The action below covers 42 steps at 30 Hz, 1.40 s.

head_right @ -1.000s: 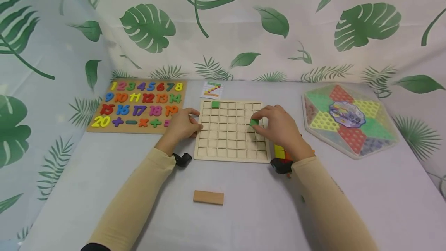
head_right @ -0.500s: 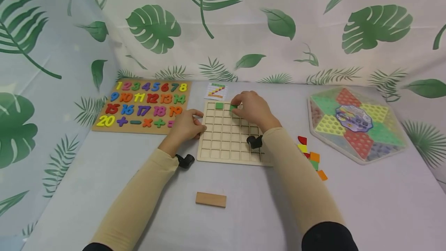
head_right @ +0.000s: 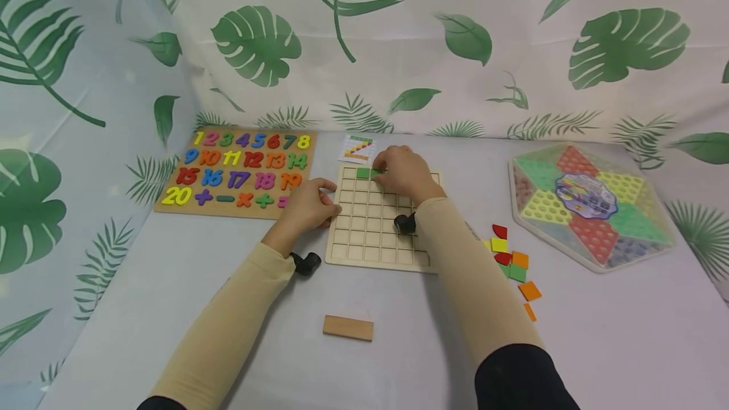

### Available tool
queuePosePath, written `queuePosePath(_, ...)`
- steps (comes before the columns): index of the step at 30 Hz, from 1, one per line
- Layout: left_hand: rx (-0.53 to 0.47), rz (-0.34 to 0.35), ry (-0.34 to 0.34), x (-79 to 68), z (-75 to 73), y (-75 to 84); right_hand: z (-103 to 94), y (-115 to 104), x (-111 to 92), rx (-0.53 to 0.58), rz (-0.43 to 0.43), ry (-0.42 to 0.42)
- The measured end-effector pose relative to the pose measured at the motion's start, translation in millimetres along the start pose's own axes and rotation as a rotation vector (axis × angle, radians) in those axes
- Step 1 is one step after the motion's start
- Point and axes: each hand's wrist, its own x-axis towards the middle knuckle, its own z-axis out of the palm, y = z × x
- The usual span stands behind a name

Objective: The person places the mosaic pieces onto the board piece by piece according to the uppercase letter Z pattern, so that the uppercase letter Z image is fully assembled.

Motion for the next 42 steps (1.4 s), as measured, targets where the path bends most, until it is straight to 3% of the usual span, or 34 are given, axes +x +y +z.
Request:
queuePosePath(13,0.015,0.002,0.010,-0.2,0.5,1.1,3.1,3.8,3.0,0.008,-0.006,0.017)
queuePosePath(23,0.020,0.000,0.000,0.8,4.1,1.7,-2.1,15.4,-27.9,0.069,-0.022,0.079)
queuePosePath(31,0.014,-0.015,-0.012,1.8,4.2,0.4,-10.3,27.0,-78.7,0.058,-0.039,0.090)
queuePosePath(36,0.009,-0.006,-0.009,0.7,3.0,0.9,-17.7,33.9,-124.7,0.027,-0.045,0.093)
queuePosePath(42,0.020,0.003,-0.013,-0.1,1.3,1.8,-12.9,51.9,-184.3,-0.001,-0.084,0.161)
